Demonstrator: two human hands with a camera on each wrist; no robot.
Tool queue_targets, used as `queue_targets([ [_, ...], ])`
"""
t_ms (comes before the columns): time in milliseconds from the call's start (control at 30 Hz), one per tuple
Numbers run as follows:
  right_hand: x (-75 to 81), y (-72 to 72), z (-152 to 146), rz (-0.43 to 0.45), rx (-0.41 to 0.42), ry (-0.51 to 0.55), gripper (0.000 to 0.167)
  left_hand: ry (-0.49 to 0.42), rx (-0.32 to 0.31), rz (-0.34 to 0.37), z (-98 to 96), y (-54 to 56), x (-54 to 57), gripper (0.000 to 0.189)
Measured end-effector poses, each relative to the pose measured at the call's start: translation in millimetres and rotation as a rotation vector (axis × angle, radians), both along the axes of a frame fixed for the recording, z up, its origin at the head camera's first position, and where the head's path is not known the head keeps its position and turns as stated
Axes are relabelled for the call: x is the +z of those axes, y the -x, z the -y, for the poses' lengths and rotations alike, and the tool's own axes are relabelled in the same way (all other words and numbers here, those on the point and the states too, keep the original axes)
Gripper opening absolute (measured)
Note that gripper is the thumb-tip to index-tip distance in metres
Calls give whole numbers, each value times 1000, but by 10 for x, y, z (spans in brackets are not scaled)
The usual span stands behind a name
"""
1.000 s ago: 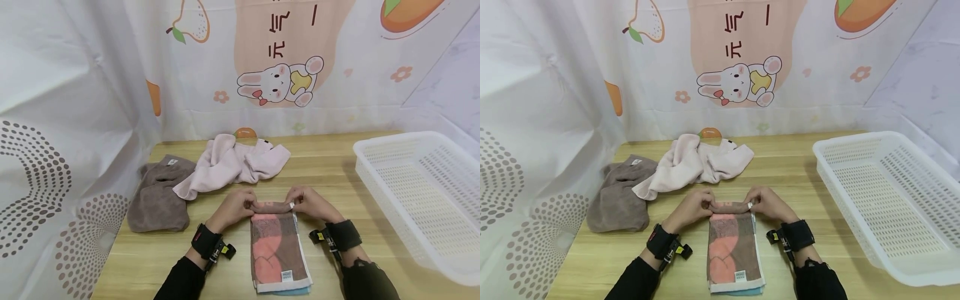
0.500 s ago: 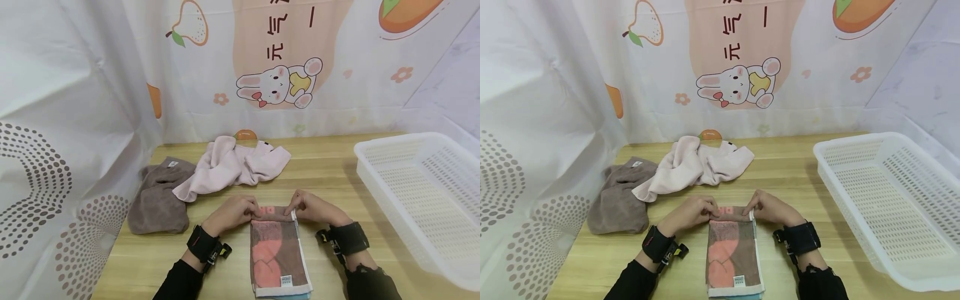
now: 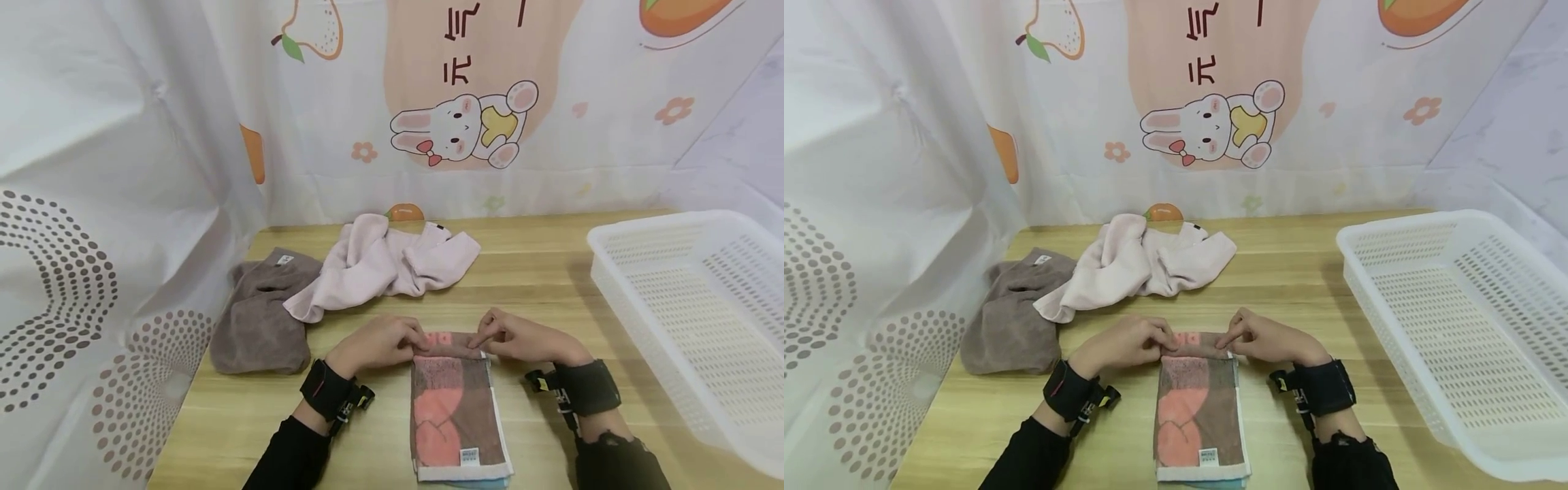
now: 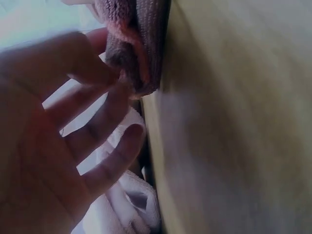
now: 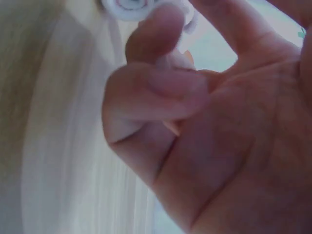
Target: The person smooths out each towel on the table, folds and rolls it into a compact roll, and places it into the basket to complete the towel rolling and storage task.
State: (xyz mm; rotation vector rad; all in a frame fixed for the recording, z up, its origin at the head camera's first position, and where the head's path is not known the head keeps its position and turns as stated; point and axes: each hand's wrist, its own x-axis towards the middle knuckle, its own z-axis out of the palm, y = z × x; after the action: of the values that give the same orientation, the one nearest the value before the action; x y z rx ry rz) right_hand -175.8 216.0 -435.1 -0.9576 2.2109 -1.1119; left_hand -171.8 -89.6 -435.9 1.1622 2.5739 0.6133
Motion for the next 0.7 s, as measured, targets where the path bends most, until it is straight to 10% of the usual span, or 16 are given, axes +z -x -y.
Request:
queue_targets([
  [233,-105,32,60,-63,-47,21,7,2,15,28,-25,28,18,16],
  [500,-104,8,151,-49,-86,-10,38,-54,110,64,-69,26,-62,5],
  [700,-87,-5,158,-113,-72,-111,38,-9,179,49,-72,29,-66,30],
])
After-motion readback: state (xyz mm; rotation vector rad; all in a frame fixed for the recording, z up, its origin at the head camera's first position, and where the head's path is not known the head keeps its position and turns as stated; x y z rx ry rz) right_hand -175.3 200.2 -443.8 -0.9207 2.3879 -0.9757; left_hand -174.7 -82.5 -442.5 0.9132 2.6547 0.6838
